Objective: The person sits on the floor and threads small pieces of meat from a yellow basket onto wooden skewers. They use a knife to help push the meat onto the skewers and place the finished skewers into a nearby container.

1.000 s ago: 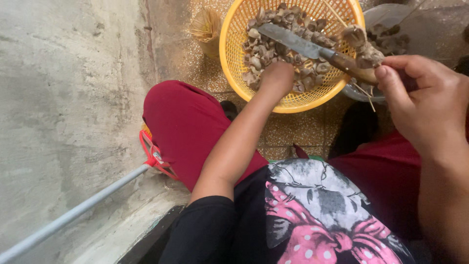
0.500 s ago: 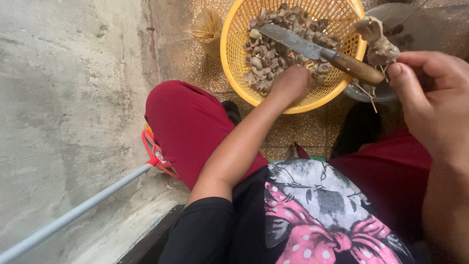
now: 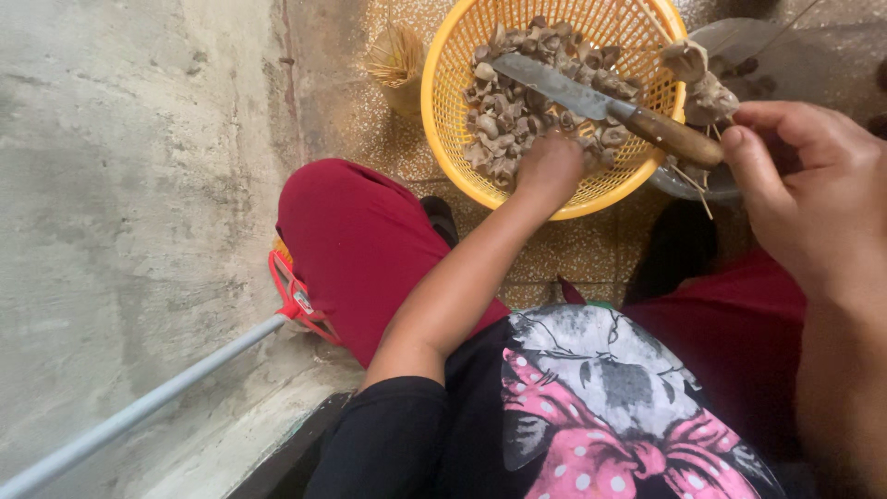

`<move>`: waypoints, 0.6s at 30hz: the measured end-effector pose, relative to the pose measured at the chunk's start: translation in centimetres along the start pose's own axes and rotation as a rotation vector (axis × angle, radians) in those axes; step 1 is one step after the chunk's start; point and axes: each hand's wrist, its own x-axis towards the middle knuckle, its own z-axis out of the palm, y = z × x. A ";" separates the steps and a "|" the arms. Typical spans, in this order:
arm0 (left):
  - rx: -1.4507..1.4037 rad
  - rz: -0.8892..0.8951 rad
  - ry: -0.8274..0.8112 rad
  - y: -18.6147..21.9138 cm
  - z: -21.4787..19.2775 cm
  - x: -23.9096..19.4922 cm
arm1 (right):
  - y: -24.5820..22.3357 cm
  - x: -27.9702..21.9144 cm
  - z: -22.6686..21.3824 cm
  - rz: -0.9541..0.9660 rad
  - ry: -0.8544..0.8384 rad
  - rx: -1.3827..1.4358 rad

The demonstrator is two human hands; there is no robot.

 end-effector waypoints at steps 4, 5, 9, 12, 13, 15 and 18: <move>-0.036 -0.016 -0.020 -0.3 -0.6 -0.3 | 0.3 -0.1 0.5 0.014 0.002 0.092; -0.067 -0.012 -0.030 -0.5 -0.4 -0.5 | 0.3 -0.2 0.6 0.025 -0.005 0.090; 0.063 -0.044 -0.156 -1.3 0.3 -0.8 | 0.3 0.1 1.2 -0.009 -0.031 0.021; 0.104 -0.004 -0.178 -1.3 1.1 -0.6 | 0.3 0.1 1.4 -0.015 -0.049 -0.004; 0.080 0.002 -0.163 -1.3 1.0 -0.6 | 0.2 0.2 1.6 -0.011 -0.055 0.005; 0.053 0.039 -0.128 -1.4 0.5 -0.4 | 0.0 0.6 1.9 0.023 -0.065 0.026; 0.012 0.102 -0.139 -1.2 -0.1 -0.4 | -0.2 0.6 1.9 0.020 -0.063 -0.033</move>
